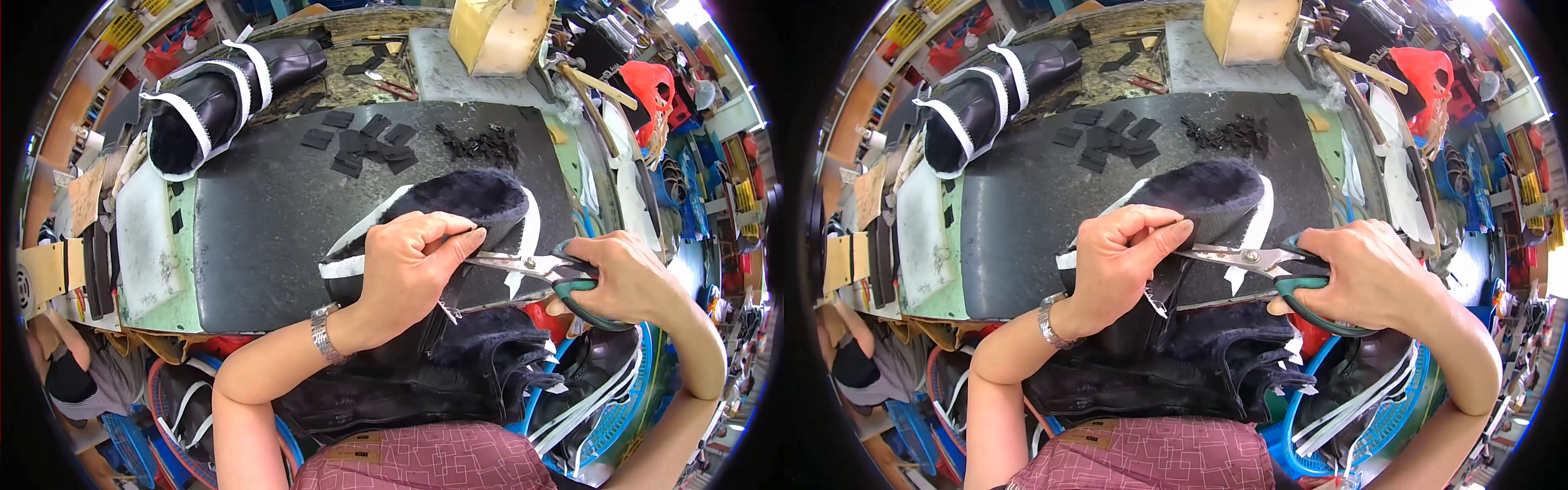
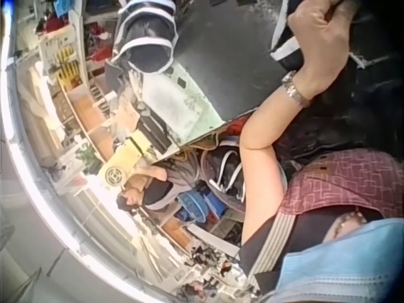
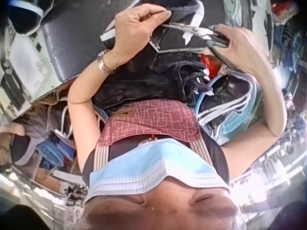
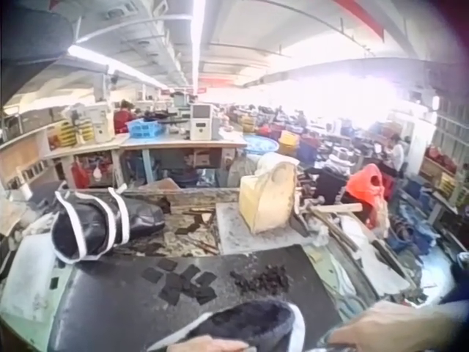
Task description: Applying reinforcement patches and trimming excess material on shoe upper components at a factory workbench.
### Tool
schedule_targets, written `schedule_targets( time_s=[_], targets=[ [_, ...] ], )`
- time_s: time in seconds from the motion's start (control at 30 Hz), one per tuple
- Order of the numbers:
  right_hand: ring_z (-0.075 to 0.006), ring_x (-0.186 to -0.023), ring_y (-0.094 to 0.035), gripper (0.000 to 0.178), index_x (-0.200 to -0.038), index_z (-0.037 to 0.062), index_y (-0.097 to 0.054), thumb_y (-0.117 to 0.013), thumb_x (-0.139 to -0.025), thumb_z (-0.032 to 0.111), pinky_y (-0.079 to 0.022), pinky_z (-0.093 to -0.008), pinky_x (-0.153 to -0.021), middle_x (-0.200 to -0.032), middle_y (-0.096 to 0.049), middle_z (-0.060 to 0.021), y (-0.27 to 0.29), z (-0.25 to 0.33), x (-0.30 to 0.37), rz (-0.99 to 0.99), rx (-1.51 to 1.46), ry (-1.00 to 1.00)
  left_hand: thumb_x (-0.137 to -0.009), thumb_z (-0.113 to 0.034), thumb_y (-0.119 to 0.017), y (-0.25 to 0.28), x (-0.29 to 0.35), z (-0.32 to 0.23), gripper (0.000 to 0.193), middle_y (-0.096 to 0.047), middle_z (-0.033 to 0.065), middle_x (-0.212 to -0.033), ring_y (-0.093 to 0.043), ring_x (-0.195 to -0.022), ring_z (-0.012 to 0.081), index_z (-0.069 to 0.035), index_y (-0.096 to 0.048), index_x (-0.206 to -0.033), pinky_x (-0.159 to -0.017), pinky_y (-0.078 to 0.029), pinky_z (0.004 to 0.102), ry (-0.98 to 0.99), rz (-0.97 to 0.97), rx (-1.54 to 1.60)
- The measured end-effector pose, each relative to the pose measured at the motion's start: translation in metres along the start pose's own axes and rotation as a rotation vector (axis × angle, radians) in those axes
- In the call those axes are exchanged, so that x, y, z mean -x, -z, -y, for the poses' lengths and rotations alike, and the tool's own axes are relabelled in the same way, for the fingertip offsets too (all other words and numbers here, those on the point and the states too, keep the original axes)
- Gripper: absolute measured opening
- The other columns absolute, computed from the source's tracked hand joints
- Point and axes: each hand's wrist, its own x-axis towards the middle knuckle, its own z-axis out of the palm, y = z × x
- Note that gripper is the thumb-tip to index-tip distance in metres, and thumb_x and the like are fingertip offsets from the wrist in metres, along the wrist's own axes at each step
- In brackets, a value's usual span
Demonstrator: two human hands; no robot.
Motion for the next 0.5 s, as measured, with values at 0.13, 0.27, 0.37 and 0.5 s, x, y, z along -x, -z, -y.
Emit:
schedule_targets(
  time_s=[0.13, 0.27, 0.37, 0.5],
  targets=[
    [-0.0396, -0.062, -0.055, 0.047, -0.070, -0.0002, -0.056, -0.067, -0.067, 0.045, -0.043, -0.0454, -0.059, -0.059, -0.055, -0.0196, -0.007, -0.004, -0.002, -0.110, 0.026, 0.085, -0.080, -0.009, -0.066, -0.004, -0.001, 0.004, 0.009, -0.056, -0.0034, -0.061, -0.041, -0.048, -0.0001, 0.000, -0.066, -0.084, -0.042, -0.030, 0.0166, 0.011, 0.015, 0.054],
    [-0.0399, -0.059, -0.056, 0.054, -0.068, -0.0014, -0.056, -0.064, -0.069, 0.052, -0.044, -0.0455, -0.058, -0.055, -0.054, -0.0201, -0.008, -0.002, -0.006, -0.097, 0.070, 0.102, -0.080, -0.009, -0.066, -0.005, -0.001, 0.000, 0.010, -0.055, -0.0044, -0.059, -0.041, -0.048, -0.0007, 0.000, -0.066, -0.084, -0.042, -0.029, 0.0165, 0.036, 0.018, 0.016],
    [-0.0396, -0.057, -0.056, 0.057, -0.067, -0.0016, -0.058, -0.062, -0.071, 0.055, -0.045, -0.0445, -0.057, -0.053, -0.053, -0.0202, -0.001, 0.006, -0.007, -0.006, 0.122, 0.058, -0.081, -0.011, -0.065, -0.004, -0.003, -0.001, 0.011, -0.054, -0.0051, -0.058, -0.040, -0.047, -0.0009, 0.000, -0.066, -0.084, -0.042, -0.029, 0.0165, 0.074, 0.011, 0.029],
    [-0.0387, -0.054, -0.056, 0.059, -0.066, -0.0019, -0.061, -0.061, -0.071, 0.056, -0.045, -0.0429, -0.056, -0.050, -0.052, -0.0194, -0.007, 0.005, -0.009, 0.056, 0.085, 0.032, -0.079, -0.011, -0.065, -0.004, -0.004, -0.004, 0.012, -0.058, 0.0034, -0.060, -0.046, -0.052, 0.0039, 0.001, -0.066, -0.081, -0.047, -0.036, 0.0208, 0.184, -0.028, 0.049]
  ],
)
